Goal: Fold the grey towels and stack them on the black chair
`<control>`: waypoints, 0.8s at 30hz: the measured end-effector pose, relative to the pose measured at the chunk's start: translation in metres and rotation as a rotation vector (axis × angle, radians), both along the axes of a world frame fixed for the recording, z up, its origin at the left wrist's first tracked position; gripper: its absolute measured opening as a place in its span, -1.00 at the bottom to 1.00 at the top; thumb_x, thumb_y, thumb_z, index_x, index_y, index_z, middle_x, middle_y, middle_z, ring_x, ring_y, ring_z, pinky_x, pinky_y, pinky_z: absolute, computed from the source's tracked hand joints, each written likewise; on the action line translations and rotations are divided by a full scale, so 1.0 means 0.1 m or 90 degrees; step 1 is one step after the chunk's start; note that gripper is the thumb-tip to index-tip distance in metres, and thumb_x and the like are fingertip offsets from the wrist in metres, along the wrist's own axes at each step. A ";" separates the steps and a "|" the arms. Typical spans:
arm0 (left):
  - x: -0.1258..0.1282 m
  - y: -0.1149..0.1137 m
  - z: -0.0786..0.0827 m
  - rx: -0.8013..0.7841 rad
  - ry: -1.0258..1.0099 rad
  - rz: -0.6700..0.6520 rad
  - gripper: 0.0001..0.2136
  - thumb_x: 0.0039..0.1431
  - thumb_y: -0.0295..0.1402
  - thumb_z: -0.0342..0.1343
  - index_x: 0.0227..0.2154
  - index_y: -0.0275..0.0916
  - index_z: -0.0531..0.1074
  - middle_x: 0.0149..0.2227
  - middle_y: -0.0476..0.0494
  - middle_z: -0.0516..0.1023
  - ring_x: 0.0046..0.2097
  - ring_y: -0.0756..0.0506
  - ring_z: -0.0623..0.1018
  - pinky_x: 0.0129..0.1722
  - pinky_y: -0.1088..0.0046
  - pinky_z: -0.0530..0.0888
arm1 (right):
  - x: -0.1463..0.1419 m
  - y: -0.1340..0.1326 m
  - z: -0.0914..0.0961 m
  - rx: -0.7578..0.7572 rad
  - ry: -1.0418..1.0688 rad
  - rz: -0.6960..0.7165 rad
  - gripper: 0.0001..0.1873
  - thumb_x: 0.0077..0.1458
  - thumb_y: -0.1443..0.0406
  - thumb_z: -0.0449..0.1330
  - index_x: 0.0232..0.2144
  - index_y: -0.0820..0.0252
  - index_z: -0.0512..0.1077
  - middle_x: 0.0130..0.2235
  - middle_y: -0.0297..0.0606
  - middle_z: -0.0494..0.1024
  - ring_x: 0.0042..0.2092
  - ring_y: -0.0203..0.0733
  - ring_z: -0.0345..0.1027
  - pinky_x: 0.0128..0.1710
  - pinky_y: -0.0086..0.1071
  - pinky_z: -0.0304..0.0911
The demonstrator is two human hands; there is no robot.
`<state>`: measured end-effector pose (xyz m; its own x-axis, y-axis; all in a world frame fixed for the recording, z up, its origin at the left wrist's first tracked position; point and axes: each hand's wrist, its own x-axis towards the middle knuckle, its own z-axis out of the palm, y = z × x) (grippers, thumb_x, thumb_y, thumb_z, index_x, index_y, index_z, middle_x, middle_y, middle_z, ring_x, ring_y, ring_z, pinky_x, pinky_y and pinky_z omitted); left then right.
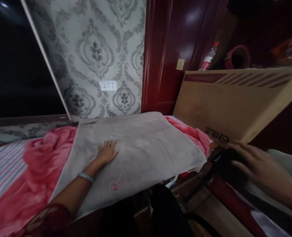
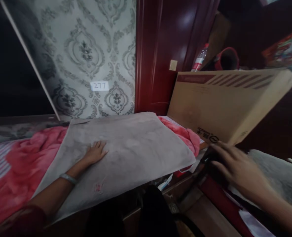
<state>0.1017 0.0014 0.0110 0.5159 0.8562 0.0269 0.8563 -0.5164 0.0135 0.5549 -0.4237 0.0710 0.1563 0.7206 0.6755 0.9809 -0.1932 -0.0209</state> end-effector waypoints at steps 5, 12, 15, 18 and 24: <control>0.00 -0.08 -0.14 0.058 -0.016 -0.005 -0.38 0.36 -0.08 -0.18 0.38 -0.28 0.10 0.40 -0.44 0.12 0.42 -0.36 0.10 0.30 -0.22 0.11 | -0.96 1.74 -0.42 -0.142 0.026 0.106 -0.36 0.34 -0.02 -0.09 0.34 0.11 0.21 0.33 0.00 0.26 0.30 0.11 0.19 0.26 0.07 0.15; -0.02 -0.10 -0.20 0.036 -0.043 0.001 -0.35 0.35 -0.01 -0.17 0.38 -0.26 0.10 0.42 -0.44 0.06 0.43 -0.38 0.07 0.32 -0.24 0.05 | -1.81 3.20 -0.90 -0.324 0.104 0.161 -0.31 0.36 -0.02 -0.12 0.42 0.07 0.07 0.43 -0.03 0.04 0.43 0.13 -0.09 0.30 0.07 0.06; -0.03 -0.11 -0.23 0.032 -0.061 0.000 -0.35 0.35 0.00 -0.16 0.39 -0.25 0.10 0.42 -0.44 0.07 0.43 -0.37 0.06 0.33 -0.25 0.03 | -1.90 3.35 -1.09 -0.362 0.085 0.163 -0.34 0.37 -0.03 -0.15 0.42 -0.02 0.06 0.44 -0.14 0.01 0.44 0.11 -0.13 0.31 0.13 0.01; -0.03 -0.13 -0.24 0.020 -0.070 0.002 -0.33 0.34 0.01 -0.17 0.39 -0.26 0.08 0.42 -0.44 0.06 0.44 -0.36 0.06 0.35 -0.25 0.00 | -1.87 3.33 -1.28 -0.362 0.069 0.152 -0.35 0.37 -0.04 -0.18 0.42 -0.08 0.05 0.45 -0.22 -0.01 0.44 0.07 -0.14 0.32 0.16 -0.03; -0.07 -0.16 -0.21 0.014 -0.088 0.009 -0.32 0.33 0.07 -0.17 0.38 -0.21 0.10 0.43 -0.38 0.08 0.44 -0.33 0.05 0.36 -0.20 0.02 | -1.83 3.30 -1.42 -0.336 0.078 0.153 -0.34 0.35 -0.04 -0.19 0.41 -0.06 0.08 0.45 -0.24 0.00 0.44 0.07 -0.15 0.33 0.17 -0.05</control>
